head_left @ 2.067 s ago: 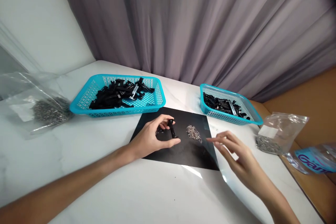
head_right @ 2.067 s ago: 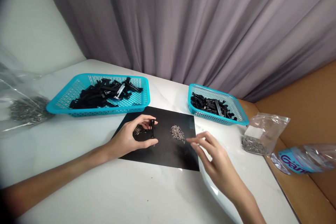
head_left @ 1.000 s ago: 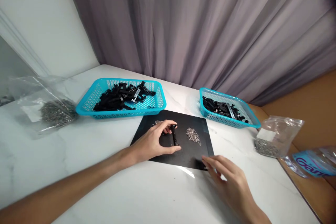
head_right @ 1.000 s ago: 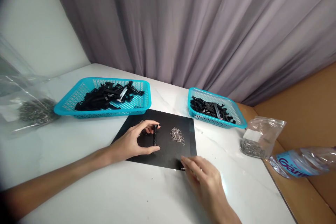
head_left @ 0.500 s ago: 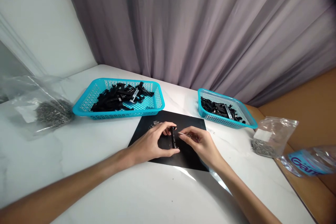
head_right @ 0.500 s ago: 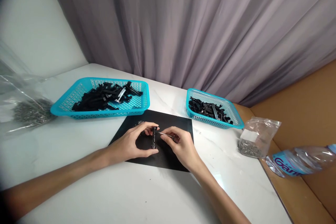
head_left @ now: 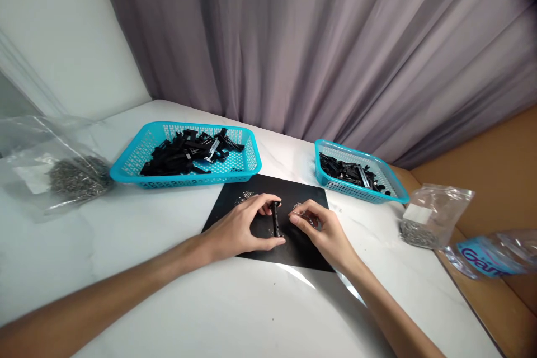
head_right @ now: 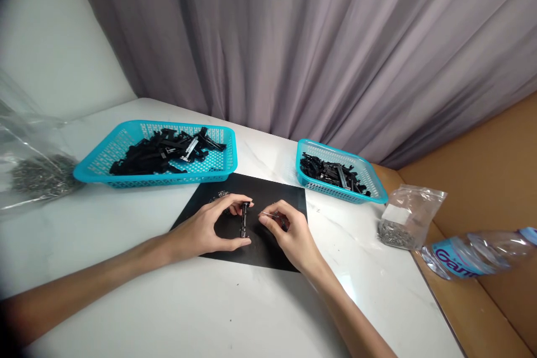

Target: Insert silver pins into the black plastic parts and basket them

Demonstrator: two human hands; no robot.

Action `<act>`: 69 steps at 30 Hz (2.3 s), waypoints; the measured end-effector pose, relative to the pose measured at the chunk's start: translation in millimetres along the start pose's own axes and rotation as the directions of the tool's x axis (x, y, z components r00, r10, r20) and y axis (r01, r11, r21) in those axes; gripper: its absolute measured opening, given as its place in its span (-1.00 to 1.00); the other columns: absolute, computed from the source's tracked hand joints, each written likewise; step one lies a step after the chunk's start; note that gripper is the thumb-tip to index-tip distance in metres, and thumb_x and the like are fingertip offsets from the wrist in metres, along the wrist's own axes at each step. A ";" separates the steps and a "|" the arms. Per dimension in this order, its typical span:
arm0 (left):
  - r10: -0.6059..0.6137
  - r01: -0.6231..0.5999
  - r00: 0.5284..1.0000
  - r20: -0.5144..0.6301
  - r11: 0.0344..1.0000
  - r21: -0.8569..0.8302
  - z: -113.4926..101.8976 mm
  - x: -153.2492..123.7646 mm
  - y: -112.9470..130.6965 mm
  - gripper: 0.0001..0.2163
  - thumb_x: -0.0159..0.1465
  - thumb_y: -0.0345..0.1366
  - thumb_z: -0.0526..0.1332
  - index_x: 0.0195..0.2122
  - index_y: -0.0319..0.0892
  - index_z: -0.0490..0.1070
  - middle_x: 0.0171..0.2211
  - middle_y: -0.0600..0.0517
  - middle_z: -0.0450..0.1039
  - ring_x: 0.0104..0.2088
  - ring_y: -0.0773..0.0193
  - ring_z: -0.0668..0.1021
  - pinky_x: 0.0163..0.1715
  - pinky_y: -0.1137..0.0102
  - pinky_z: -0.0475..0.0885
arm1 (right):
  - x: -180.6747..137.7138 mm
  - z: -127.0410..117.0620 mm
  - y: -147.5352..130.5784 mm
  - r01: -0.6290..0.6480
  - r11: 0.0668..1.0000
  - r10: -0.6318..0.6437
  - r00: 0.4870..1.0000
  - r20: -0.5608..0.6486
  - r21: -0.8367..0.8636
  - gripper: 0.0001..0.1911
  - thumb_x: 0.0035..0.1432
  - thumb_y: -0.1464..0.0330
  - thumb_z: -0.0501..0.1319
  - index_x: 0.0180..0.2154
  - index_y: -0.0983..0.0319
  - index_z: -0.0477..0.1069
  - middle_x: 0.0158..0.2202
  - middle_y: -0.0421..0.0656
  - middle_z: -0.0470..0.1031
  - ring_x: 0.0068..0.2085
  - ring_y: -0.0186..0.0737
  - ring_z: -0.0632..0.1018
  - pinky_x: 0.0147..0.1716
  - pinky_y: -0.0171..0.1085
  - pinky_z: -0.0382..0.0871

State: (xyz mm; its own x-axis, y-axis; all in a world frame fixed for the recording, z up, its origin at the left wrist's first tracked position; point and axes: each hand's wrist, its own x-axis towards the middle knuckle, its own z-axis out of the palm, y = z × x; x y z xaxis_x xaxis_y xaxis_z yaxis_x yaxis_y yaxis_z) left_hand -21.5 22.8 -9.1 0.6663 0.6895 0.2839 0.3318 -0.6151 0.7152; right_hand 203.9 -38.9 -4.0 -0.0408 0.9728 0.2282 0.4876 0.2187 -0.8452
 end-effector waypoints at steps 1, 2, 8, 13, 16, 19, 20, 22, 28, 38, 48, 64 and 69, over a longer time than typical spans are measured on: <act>0.000 0.000 1.000 0.003 1.000 0.001 0.0 -0.1 0.3 -0.41 0.15 -0.08 0.45 0.17 -0.04 0.31 -0.03 -0.02 0.48 -0.06 0.10 0.55 0.04 0.15 0.51 | -0.3 0.6 0.5 -0.011 1.000 0.011 1.000 0.008 0.010 -0.70 0.33 0.13 0.26 -0.27 0.23 0.52 -0.28 -0.14 0.57 -0.38 -0.27 0.42 -0.36 -0.28 0.31; 0.001 -0.001 1.000 0.004 1.000 0.001 0.0 -0.1 0.5 -0.41 0.15 -0.08 0.45 0.17 -0.04 0.30 -0.03 -0.02 0.48 -0.05 0.10 0.55 0.04 0.14 0.51 | -0.6 1.3 1.4 -0.020 1.000 0.020 1.000 0.016 0.024 -0.70 0.33 0.12 0.25 -0.26 0.23 0.51 -0.26 -0.13 0.58 -0.36 -0.26 0.44 -0.34 -0.28 0.33; -0.016 0.016 1.000 0.026 1.000 0.010 -0.2 -0.3 1.0 -0.40 0.17 -0.07 0.44 0.17 -0.05 0.28 -0.02 -0.02 0.47 -0.05 0.11 0.54 0.06 0.13 0.49 | -1.2 5.8 5.2 -0.032 0.992 0.027 0.999 0.037 0.125 -0.75 0.30 0.15 0.28 -0.26 0.21 0.53 -0.28 -0.14 0.57 -0.31 -0.22 0.48 -0.31 -0.26 0.32; -0.014 0.013 1.000 0.023 1.000 0.013 -0.5 -1.5 1.6 -0.39 0.15 -0.05 0.44 0.18 -0.03 0.29 -0.04 0.00 0.48 -0.05 0.10 0.55 0.04 0.14 0.50 | -2.4 8.2 4.6 -0.042 0.955 0.044 0.999 -0.002 0.294 -0.79 0.19 0.22 0.41 -0.18 0.16 0.52 -0.28 -0.18 0.59 -0.32 -0.24 0.49 -0.32 -0.26 0.33; -0.003 0.003 1.000 0.019 1.000 0.000 -0.4 -1.5 2.0 -0.38 0.14 -0.06 0.45 0.18 -0.03 0.30 -0.04 0.00 0.48 -0.05 0.10 0.56 0.04 0.17 0.50 | -2.0 8.6 6.0 -0.061 0.942 0.066 0.998 -0.003 0.330 -0.80 0.15 0.22 0.44 -0.23 0.17 0.56 -0.30 -0.18 0.61 -0.33 -0.25 0.51 -0.31 -0.26 0.33; 0.018 -0.018 0.999 0.030 1.000 0.000 0.1 -0.9 2.3 -0.38 0.14 -0.09 0.46 0.18 -0.04 0.29 -0.03 0.00 0.48 -0.05 0.12 0.56 0.05 0.18 0.50 | -1.5 7.7 6.7 -0.048 0.956 0.051 0.999 -0.003 0.288 -0.85 0.18 0.24 0.41 -0.31 0.18 0.61 -0.30 -0.16 0.62 -0.30 -0.22 0.53 -0.29 -0.25 0.34; 0.025 -0.025 0.999 0.032 1.000 0.005 0.3 -0.8 2.4 -0.38 0.14 -0.09 0.46 0.18 -0.05 0.28 -0.04 0.00 0.47 -0.05 0.12 0.55 0.06 0.18 0.50 | -1.5 7.2 6.6 -0.033 0.961 0.037 0.999 -0.007 0.274 -0.86 0.19 0.24 0.40 -0.30 0.18 0.63 -0.29 -0.15 0.63 -0.28 -0.21 0.54 -0.29 -0.25 0.34; 0.035 -0.035 0.999 0.035 0.999 0.011 0.4 -1.0 2.7 -0.38 0.14 -0.11 0.46 0.19 -0.06 0.28 -0.04 -0.01 0.47 -0.05 0.12 0.55 0.06 0.17 0.50 | -2.2 6.3 5.6 -0.001 0.972 0.005 1.000 -0.016 0.233 -0.86 0.23 0.24 0.37 -0.27 0.16 0.65 -0.25 -0.14 0.64 -0.25 -0.18 0.56 -0.29 -0.25 0.34; 0.037 -0.037 0.998 0.053 0.999 0.004 0.6 -2.8 3.7 -0.38 0.12 -0.13 0.46 0.18 -0.05 0.30 -0.04 -0.01 0.48 -0.03 0.09 0.57 0.08 0.14 0.50 | -5.4 6.7 1.2 0.033 0.995 -0.018 0.988 -0.152 0.096 -0.85 0.25 0.26 0.37 -0.15 0.13 0.60 -0.25 -0.20 0.64 -0.29 -0.22 0.56 -0.32 -0.27 0.36; 0.067 -0.064 0.993 0.100 0.997 -0.041 -0.7 -5.5 4.5 -0.38 0.12 -0.15 0.46 0.17 -0.05 0.27 0.02 -0.01 0.47 0.02 0.10 0.57 0.07 0.19 0.52 | -9.2 18.0 -8.2 0.313 0.943 -0.331 0.914 -0.233 -0.111 -0.89 0.34 0.46 0.25 -0.23 0.14 0.51 -0.24 -0.17 0.54 -0.21 -0.18 0.52 -0.23 -0.20 0.39; 0.073 -0.073 0.992 0.101 0.997 -0.006 0.7 -4.9 4.0 -0.37 0.13 -0.17 0.45 0.18 -0.06 0.24 0.03 -0.02 0.44 0.04 0.10 0.54 0.10 0.17 0.50 | -9.4 20.9 -11.6 0.262 0.965 -0.256 0.938 -0.232 -0.007 -0.91 0.31 0.43 0.30 -0.27 0.14 0.55 -0.26 -0.17 0.57 -0.23 -0.19 0.55 -0.29 -0.23 0.40; 0.081 -0.079 0.994 0.072 0.997 -0.027 2.4 -5.7 4.8 -0.40 0.12 -0.18 0.44 0.18 -0.04 0.30 0.03 -0.03 0.48 0.02 0.07 0.57 0.08 0.13 0.53 | -14.1 32.8 -6.3 0.331 0.901 -0.412 0.854 -0.316 -0.280 -0.86 0.33 0.49 0.25 -0.20 0.14 0.54 -0.28 -0.12 0.56 -0.24 -0.15 0.54 -0.32 -0.17 0.47; 0.070 -0.070 0.994 0.079 0.998 -0.007 2.2 -6.9 3.5 -0.38 0.12 -0.18 0.44 0.19 -0.03 0.29 0.02 -0.02 0.48 0.03 0.07 0.57 0.08 0.14 0.53 | -16.5 38.8 -1.1 0.343 0.883 -0.447 0.822 -0.352 -0.320 -0.82 0.32 0.53 0.22 -0.20 0.14 0.53 -0.29 -0.14 0.55 -0.25 -0.16 0.55 -0.29 -0.15 0.47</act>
State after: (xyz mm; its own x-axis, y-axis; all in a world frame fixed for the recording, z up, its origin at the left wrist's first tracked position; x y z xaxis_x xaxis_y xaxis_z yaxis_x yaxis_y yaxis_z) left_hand -23.5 15.0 -9.9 0.7388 0.6121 0.2818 0.2797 -0.6591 0.6981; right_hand 170.2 -52.3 -25.6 0.0551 0.6752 0.7355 0.6954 0.5027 -0.5135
